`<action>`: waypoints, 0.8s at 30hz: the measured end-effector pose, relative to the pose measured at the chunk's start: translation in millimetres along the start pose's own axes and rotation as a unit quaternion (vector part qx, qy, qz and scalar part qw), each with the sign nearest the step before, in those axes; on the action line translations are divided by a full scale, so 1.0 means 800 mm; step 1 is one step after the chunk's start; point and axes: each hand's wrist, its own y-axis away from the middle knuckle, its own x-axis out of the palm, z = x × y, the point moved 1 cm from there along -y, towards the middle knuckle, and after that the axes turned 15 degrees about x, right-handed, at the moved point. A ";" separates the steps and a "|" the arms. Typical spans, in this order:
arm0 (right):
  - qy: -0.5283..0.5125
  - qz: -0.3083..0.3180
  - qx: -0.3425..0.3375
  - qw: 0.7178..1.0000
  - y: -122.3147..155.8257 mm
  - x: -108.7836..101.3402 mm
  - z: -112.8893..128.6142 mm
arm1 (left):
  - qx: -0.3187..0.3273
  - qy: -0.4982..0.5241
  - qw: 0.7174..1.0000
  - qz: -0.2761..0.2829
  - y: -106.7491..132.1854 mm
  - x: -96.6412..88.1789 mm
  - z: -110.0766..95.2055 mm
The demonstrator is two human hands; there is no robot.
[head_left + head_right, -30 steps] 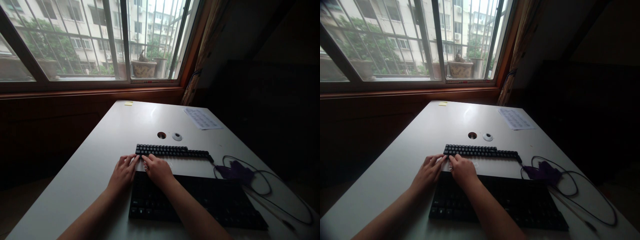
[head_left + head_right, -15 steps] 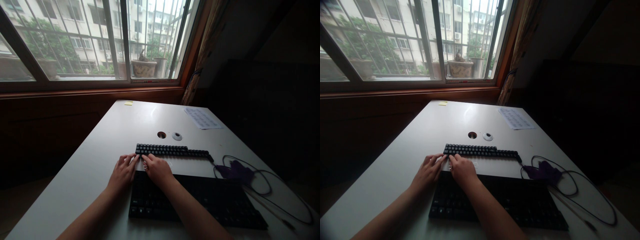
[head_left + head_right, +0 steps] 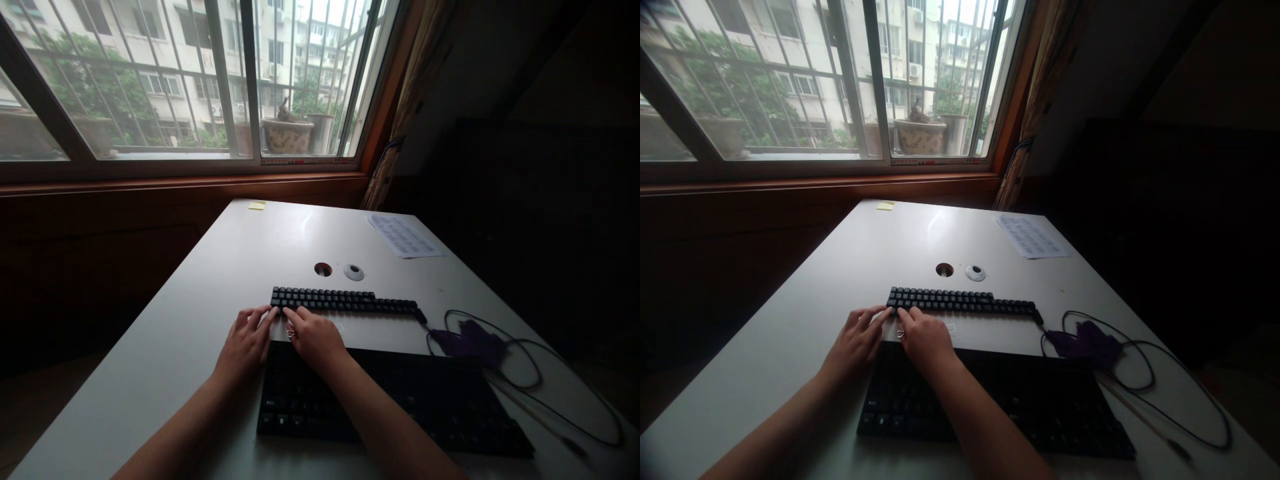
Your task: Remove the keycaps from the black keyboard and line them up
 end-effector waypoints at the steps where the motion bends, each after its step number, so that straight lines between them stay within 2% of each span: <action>1: 0.002 0.001 0.001 1.000 0.000 0.000 0.000 | -0.002 0.003 1.000 -0.005 0.000 0.000 0.000; 11: -0.009 -0.022 0.000 1.000 -0.001 0.005 -0.004 | -0.038 0.042 0.997 -0.047 -0.004 -0.012 -0.003; 15: -0.012 -0.018 0.003 1.000 -0.001 0.004 -0.004 | -0.076 0.078 0.992 -0.065 -0.006 -0.017 0.000; 18: -0.013 -0.018 0.006 1.000 0.000 0.003 -0.005 | -0.121 0.147 0.977 -0.095 -0.005 -0.019 0.006; 21: -0.039 -0.047 0.001 0.998 0.000 0.001 -0.008 | -0.163 0.205 0.958 -0.118 -0.005 -0.019 0.013; 24: -0.102 -0.094 -0.022 0.990 -0.002 0.001 -0.013 | -0.176 0.213 0.953 -0.125 -0.005 -0.019 0.017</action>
